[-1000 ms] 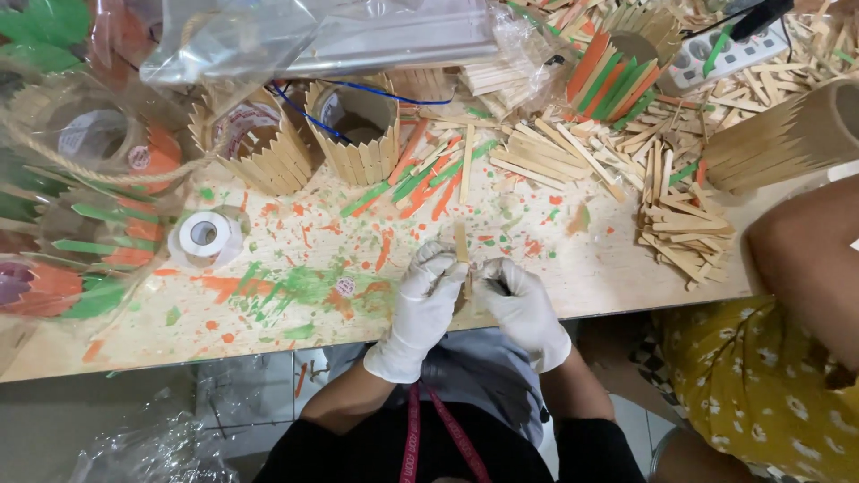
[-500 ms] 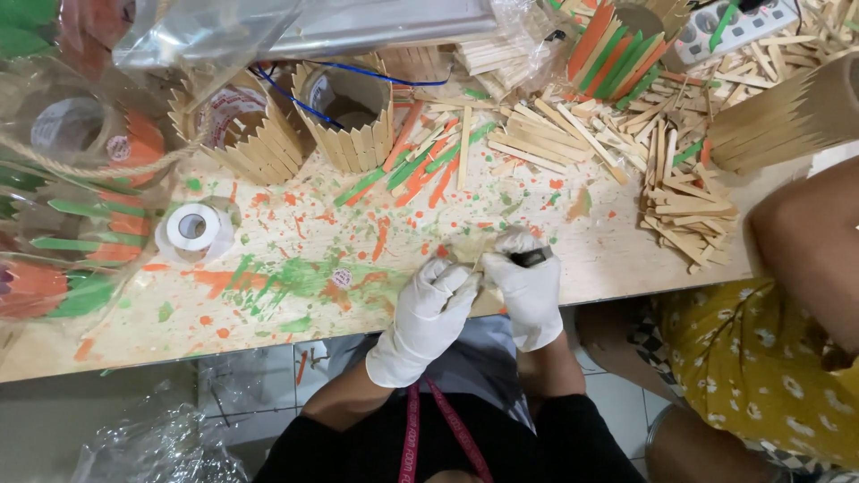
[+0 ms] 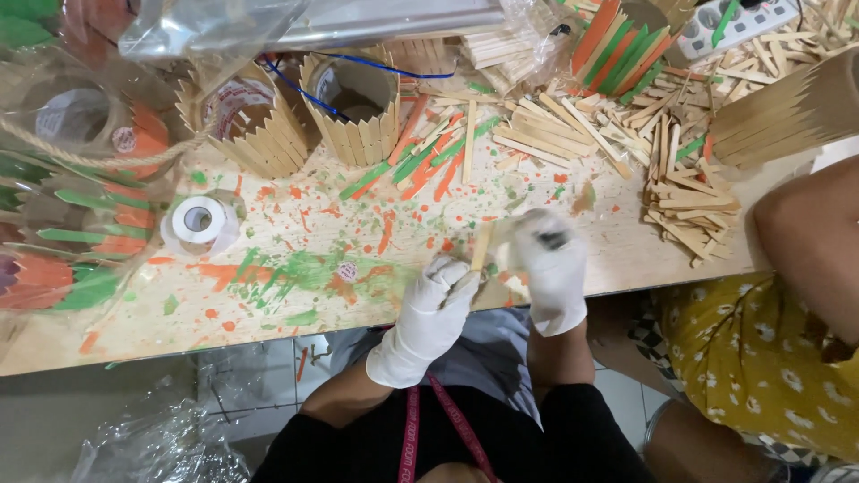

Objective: Cutting and shaping small wooden sticks using a utility knife at a workshop table.

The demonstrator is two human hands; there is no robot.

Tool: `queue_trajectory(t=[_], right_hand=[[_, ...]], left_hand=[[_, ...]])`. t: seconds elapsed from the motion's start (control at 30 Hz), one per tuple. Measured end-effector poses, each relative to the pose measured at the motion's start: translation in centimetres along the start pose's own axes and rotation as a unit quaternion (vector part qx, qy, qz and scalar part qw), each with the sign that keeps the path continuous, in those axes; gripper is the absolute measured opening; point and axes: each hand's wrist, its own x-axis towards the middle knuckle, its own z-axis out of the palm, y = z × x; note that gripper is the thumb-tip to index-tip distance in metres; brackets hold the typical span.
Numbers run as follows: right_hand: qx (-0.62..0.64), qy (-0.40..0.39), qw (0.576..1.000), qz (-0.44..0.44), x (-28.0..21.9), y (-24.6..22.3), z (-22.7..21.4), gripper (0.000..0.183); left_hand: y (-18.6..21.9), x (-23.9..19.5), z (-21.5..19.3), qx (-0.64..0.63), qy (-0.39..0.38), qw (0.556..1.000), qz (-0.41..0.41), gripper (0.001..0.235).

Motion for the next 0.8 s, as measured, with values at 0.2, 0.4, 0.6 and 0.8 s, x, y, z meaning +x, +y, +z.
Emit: queue_trajectory(t=[0.2, 0.4, 0.6, 0.8], right_hand=[[0.01, 0.105, 0.987, 0.121, 1.0, -6.8, 2.2, 0.015], [-0.055, -0.005, 0.985, 0.162, -2.9, -3.3, 2.5, 0.032], [-0.081, 0.015, 0.987, 0.139, -0.7, -7.6, 3.3, 0.011], [-0.178, -0.052, 0.968, 0.17, 1.5, -10.3, 2.4, 0.021]], left_hand=[[1.8, 2.6, -1.1, -0.18, 0.058, 0.965, -0.183, 0.009], [0.3, 1.5, -0.9, -0.281, 0.106, 0.911, -0.282, 0.008], [1.3, 2.1, -1.2, -0.359, 0.134, 0.871, -0.307, 0.01], [1.4, 2.1, -2.2, -0.509, -0.002, 0.814, -0.279, 0.012]])
